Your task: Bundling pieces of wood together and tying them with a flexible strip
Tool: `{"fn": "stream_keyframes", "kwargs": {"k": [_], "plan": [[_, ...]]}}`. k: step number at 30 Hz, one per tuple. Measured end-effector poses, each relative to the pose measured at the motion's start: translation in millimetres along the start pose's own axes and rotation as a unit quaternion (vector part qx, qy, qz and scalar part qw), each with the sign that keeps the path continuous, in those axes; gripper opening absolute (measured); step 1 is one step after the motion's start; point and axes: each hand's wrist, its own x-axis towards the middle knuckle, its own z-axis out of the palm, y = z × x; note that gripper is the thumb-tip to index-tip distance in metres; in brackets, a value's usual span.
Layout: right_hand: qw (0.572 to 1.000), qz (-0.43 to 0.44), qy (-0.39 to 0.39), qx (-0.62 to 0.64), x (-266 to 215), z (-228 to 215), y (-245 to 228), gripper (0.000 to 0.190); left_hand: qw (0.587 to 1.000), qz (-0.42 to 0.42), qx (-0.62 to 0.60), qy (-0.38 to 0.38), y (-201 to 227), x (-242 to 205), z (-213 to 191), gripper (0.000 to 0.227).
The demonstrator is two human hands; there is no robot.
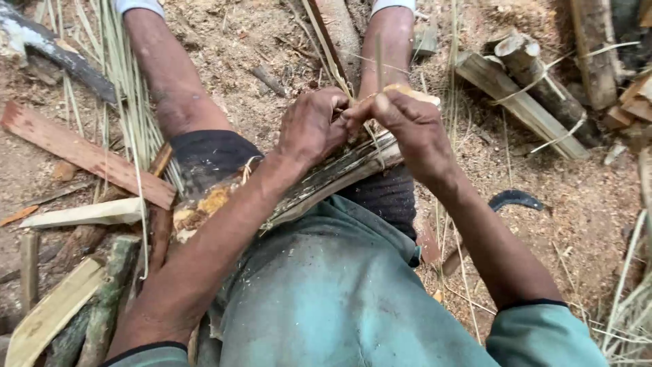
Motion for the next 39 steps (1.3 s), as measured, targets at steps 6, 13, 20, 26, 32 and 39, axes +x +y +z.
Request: {"fn": "stream_keyframes", "kwargs": {"k": [6,13,20,26,32,39], "plan": [[0.709,0.269,-0.138,-0.637,-28,3,-99,0.042,0.997,-0.035,0.063,0.015,-8,-5,6,0.020],[0.645,-0.282,-0.260,-0.661,-53,5,-67,0.019,0.992,0.034,0.111,0.048,25,-30,42,0.015],[0.470,-0.313,-0.216,-0.797,-71,-36,-56,0.045,0.967,0.113,0.211,0.083,34,-39,64,0.019],[0.309,-0.332,-0.186,-0.872,-47,-19,-68,0.062,0.952,0.149,0.210,0.163,56,-41,51,0.020],[0.262,-0.253,-0.185,-0.913,-40,-16,-76,0.103,0.946,0.140,0.260,0.136,49,-39,54,0.051],[0.346,-0.175,-0.234,-0.892,-59,-37,-59,0.063,0.949,0.150,0.247,0.126,69,-47,49,0.014]]}}
